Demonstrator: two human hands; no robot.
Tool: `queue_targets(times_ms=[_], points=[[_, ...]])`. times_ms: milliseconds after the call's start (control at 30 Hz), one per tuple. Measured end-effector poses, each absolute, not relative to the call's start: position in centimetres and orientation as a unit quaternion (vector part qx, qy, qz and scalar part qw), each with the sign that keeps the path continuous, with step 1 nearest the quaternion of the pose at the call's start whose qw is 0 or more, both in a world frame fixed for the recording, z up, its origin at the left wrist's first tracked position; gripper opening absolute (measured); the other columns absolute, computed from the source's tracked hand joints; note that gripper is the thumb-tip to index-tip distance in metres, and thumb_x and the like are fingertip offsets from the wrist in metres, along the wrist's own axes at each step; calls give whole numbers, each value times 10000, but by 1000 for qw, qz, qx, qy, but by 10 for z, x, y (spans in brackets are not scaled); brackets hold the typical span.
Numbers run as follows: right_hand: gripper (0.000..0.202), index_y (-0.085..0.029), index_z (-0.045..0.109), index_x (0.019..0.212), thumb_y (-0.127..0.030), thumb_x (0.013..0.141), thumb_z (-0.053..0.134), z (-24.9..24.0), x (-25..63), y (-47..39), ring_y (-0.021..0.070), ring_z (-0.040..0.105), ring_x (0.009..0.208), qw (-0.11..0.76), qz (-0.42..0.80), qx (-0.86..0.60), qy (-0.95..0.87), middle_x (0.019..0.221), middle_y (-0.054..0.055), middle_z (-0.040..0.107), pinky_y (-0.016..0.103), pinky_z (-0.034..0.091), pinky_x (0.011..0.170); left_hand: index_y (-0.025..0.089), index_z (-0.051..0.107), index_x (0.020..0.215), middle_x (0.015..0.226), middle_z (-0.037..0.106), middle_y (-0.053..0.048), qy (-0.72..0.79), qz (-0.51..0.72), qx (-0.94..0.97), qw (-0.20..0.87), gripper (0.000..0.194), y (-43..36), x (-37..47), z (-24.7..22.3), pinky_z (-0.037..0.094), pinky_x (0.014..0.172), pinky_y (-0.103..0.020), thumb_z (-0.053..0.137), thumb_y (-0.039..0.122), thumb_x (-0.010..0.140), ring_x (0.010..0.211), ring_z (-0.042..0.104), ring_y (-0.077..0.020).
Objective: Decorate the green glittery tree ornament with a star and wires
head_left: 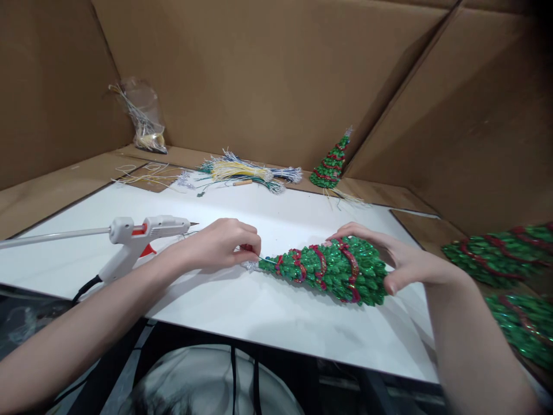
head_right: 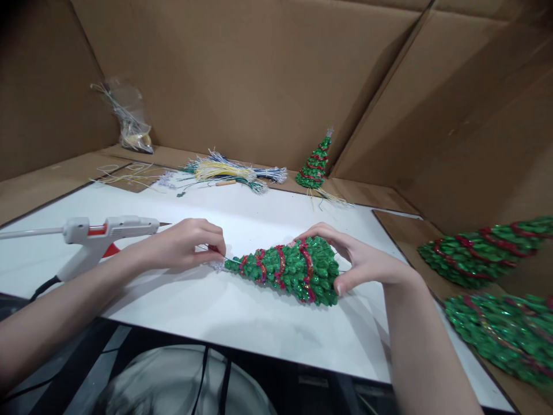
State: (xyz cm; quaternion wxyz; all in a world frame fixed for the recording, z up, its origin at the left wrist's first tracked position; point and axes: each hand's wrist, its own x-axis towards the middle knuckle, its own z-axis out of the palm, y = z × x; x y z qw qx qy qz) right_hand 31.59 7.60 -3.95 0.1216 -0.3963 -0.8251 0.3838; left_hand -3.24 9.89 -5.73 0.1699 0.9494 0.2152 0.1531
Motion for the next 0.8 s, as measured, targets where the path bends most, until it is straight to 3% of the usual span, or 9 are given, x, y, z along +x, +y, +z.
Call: queue_targets(times_ms=[333,533,800], points=[[802,-333,537,1220,-740,539,654,-39,315,76,326,470,1140,120,385,-395,-826,1181,58,515,470,398,965,182,646,848,793,646,-20,186,192,959,92,159,91,-22,-65,410,704,-252,496,162,897,731,590,-132],[804,-333,544,1214,-735,528,665,-39,315,76,332,472,1138,123,387,-396,-823,1184,58,516,466,405,951,184,630,902,826,655,-20,200,187,956,107,90,91,-25,-60,412,713,-263,569,241,866,748,592,-144],[784,-354,513,1227,-728,554,657,-39,315,77,330,454,1154,115,395,-393,-822,1198,52,490,467,387,961,176,627,792,753,653,-6,199,188,956,108,110,94,-31,-56,413,700,-268,539,109,786,708,588,-139]])
